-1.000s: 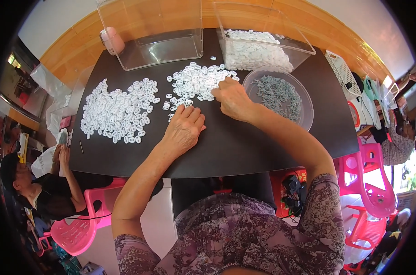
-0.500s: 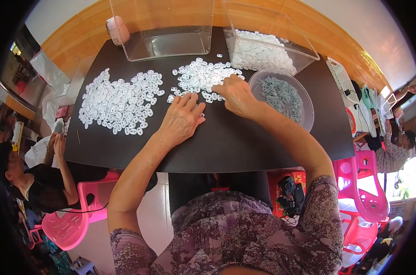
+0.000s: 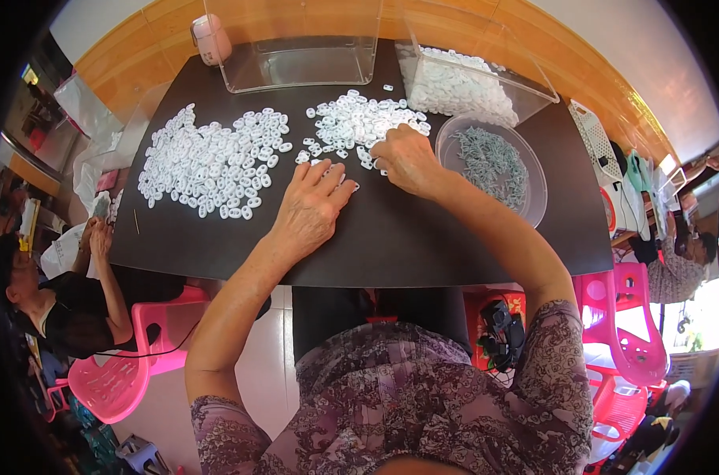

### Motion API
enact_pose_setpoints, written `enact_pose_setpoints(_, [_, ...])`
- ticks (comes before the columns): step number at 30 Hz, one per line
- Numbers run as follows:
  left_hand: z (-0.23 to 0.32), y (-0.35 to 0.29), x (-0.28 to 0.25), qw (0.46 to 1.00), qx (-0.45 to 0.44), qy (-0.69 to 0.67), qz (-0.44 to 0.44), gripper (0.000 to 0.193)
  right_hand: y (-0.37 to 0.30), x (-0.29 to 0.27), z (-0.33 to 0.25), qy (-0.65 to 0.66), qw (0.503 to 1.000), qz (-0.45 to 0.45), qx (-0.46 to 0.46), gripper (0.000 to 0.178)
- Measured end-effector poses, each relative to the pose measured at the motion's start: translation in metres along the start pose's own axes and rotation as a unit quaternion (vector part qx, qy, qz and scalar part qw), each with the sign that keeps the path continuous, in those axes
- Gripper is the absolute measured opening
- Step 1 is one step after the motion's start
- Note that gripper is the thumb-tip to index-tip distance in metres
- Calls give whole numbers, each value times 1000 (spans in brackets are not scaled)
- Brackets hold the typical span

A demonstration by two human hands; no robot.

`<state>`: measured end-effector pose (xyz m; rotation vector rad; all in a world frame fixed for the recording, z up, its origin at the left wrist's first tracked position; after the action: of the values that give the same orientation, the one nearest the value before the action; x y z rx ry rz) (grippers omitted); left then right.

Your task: Manually assembling small white plastic components by inserting tiny grey pins.

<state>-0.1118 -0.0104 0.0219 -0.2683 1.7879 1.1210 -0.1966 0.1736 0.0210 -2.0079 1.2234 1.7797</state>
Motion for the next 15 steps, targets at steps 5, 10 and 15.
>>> enact_pose_setpoints(5, [3, -6, -2, 996, -69, -41, 45, 26, 2, 2, -3, -17, 1000, -2, -4, 7])
enact_pose_setpoints(10, [7, 4, 0, 996, -60, -21, 69, 22, -3, -7, -2, 25, 997, 75, -5, 6])
enact_pose_setpoints(15, [20, 23, 13, 996, -37, -25, 72, 19, -16, -26, 2, 55, 992, 112, 34, 5])
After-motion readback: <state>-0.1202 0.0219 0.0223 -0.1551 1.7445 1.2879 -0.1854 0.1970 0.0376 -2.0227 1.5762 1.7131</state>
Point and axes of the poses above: each hand's wrist, its own y-axis towards the middle knuckle, its own x-axis out of the palm, z = x × y, the point moved 2 cm from there along y, towards the middle knuckle, and after that the axes turned 9 degrees about y, right-handed, at the moved point
